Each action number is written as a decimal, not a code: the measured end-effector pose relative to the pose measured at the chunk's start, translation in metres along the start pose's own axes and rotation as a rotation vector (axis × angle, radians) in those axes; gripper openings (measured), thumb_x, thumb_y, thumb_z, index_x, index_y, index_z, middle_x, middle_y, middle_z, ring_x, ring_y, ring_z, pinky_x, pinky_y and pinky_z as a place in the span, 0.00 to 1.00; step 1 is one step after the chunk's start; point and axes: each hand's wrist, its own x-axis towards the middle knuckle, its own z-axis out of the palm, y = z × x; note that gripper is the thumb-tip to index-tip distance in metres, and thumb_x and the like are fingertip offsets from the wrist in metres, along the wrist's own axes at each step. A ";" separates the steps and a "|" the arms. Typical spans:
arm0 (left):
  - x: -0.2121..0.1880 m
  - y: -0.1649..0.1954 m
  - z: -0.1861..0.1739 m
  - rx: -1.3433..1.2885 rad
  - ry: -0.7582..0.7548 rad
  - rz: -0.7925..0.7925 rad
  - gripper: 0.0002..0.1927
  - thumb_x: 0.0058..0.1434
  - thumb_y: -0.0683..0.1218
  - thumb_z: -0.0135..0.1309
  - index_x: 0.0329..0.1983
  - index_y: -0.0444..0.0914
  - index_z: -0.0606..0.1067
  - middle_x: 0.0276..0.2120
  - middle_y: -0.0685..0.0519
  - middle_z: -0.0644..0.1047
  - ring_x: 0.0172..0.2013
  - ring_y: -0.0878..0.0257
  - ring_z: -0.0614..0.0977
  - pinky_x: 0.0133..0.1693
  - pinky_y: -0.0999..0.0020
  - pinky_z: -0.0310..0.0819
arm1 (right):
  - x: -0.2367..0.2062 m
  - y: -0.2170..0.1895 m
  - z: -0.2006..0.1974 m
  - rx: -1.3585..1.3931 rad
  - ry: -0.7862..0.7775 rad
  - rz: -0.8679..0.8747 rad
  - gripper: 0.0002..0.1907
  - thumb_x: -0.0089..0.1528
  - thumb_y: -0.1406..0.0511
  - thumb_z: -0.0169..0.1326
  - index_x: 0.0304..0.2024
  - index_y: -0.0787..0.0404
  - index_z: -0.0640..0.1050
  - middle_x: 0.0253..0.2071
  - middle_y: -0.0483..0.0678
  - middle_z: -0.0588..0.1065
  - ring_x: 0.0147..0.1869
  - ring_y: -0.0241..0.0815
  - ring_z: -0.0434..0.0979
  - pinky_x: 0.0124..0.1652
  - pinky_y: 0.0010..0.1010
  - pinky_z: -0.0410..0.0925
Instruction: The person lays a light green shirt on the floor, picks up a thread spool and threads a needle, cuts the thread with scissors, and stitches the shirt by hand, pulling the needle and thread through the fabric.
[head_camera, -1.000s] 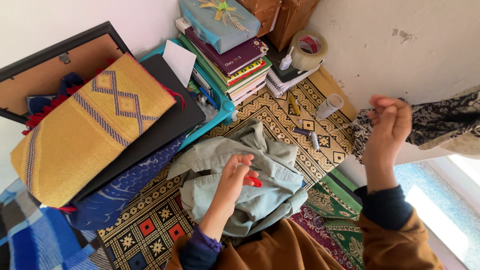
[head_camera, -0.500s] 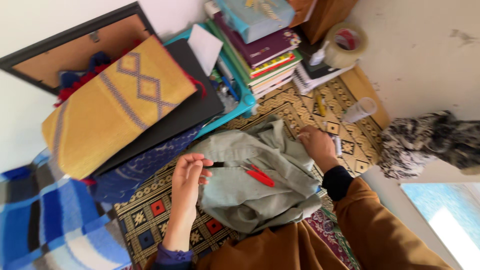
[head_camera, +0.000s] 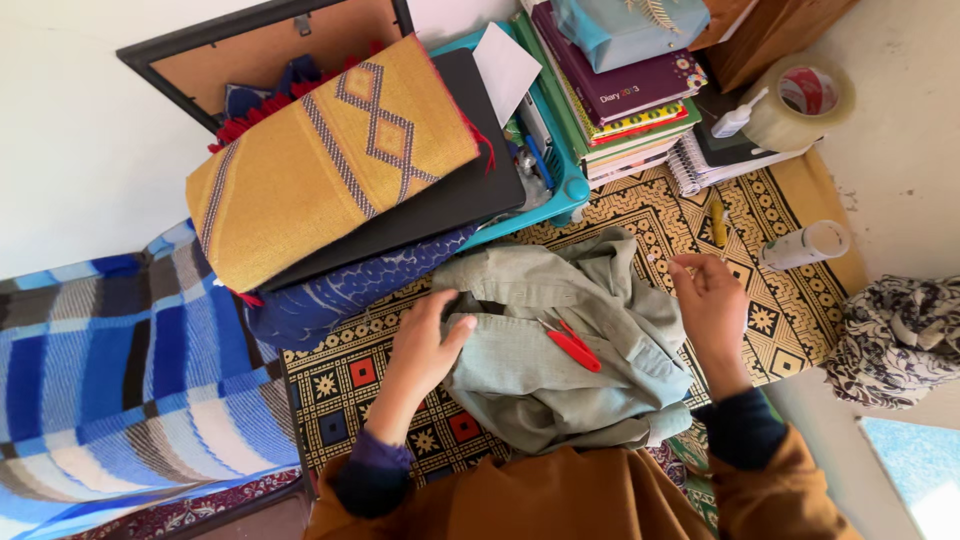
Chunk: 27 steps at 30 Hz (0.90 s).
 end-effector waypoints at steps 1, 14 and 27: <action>0.003 -0.002 0.003 -0.009 -0.046 0.004 0.22 0.63 0.53 0.58 0.55 0.36 0.73 0.52 0.41 0.77 0.53 0.44 0.76 0.51 0.51 0.69 | -0.005 -0.007 -0.004 0.148 0.006 -0.010 0.05 0.67 0.64 0.61 0.43 0.59 0.81 0.21 0.38 0.60 0.25 0.28 0.55 0.27 0.24 0.53; 0.023 -0.016 0.036 -0.318 -0.349 -0.165 0.15 0.62 0.54 0.56 0.41 0.38 0.81 0.29 0.48 0.81 0.31 0.56 0.82 0.37 0.62 0.74 | -0.082 -0.073 0.047 0.398 -0.328 0.050 0.06 0.63 0.67 0.61 0.39 0.63 0.79 0.20 0.31 0.54 0.24 0.22 0.49 0.24 0.20 0.47; 0.013 -0.007 0.037 -0.586 -0.425 -0.269 0.12 0.60 0.51 0.59 0.39 0.38 0.81 0.24 0.59 0.74 0.25 0.71 0.70 0.29 0.71 0.65 | -0.093 -0.085 0.057 0.348 -0.433 0.049 0.06 0.63 0.67 0.60 0.40 0.62 0.79 0.20 0.33 0.53 0.24 0.24 0.50 0.25 0.21 0.50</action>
